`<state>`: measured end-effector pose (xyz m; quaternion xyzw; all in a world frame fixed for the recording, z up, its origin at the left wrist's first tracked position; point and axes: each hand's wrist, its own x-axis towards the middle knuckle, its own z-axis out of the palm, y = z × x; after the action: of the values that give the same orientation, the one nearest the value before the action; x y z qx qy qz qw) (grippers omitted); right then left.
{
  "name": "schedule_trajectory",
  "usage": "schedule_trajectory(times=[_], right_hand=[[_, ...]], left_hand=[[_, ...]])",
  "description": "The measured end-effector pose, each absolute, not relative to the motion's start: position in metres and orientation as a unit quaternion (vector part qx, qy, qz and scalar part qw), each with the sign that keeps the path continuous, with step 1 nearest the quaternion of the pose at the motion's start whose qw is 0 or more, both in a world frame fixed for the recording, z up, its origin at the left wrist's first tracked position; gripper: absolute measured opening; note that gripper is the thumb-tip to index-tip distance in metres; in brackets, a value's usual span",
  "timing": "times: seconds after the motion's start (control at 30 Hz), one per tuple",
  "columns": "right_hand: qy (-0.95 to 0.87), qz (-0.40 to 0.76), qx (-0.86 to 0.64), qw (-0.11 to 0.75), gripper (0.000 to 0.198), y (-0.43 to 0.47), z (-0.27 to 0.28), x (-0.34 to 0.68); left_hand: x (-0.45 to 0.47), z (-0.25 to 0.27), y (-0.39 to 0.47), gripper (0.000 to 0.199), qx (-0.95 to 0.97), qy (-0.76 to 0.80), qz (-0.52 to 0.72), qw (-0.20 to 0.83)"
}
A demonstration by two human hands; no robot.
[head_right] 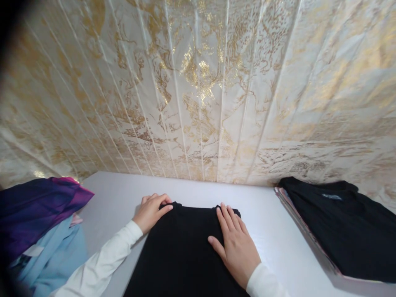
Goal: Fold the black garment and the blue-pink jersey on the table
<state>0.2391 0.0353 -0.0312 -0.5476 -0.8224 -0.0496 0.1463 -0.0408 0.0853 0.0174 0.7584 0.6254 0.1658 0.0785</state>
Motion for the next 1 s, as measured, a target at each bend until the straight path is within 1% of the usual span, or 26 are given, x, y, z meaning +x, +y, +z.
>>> schedule_trajectory(times=[0.27, 0.33, 0.4, 0.5, 0.57, 0.73, 0.87, 1.0], right_hand=[[-0.808, -0.044, -0.573, 0.127, 0.069, 0.033, -0.024, 0.236], [-0.806, -0.041, -0.576, 0.127, 0.069, 0.033, -0.024, 0.236], [-0.805, -0.038, -0.578, 0.126, 0.069, 0.033, -0.024, 0.236], [-0.805, -0.035, -0.578, 0.126, 0.07, 0.033, -0.025, 0.237], [-0.805, -0.036, -0.578, 0.131, 0.07, 0.033, -0.025, 0.237], [-0.804, -0.031, -0.578, 0.137, 0.068, 0.033, -0.025, 0.237], [-0.802, -0.027, -0.581, 0.138, 0.068, 0.033, -0.023, 0.237], [-0.8, -0.03, -0.583, 0.137, 0.067, 0.032, -0.024, 0.238]], left_hand=[[-0.038, 0.019, 0.079, 0.006, 0.754, 0.634, 0.165, 0.043], [-0.035, 0.022, 0.072, 0.016, 0.752, 0.637, 0.17, 0.024], [-0.03, 0.023, 0.061, 0.03, 0.757, 0.631, 0.171, 0.013], [-0.022, 0.016, 0.038, 0.05, 0.786, 0.596, 0.162, 0.028], [-0.016, 0.006, 0.025, 0.059, 0.808, 0.568, 0.153, 0.028], [-0.009, -0.012, 0.014, 0.06, 0.826, 0.551, 0.122, -0.01], [-0.011, -0.01, 0.019, 0.061, 0.824, 0.555, 0.114, 0.001], [-0.012, -0.001, 0.008, 0.057, 0.822, 0.55, 0.142, 0.026]])
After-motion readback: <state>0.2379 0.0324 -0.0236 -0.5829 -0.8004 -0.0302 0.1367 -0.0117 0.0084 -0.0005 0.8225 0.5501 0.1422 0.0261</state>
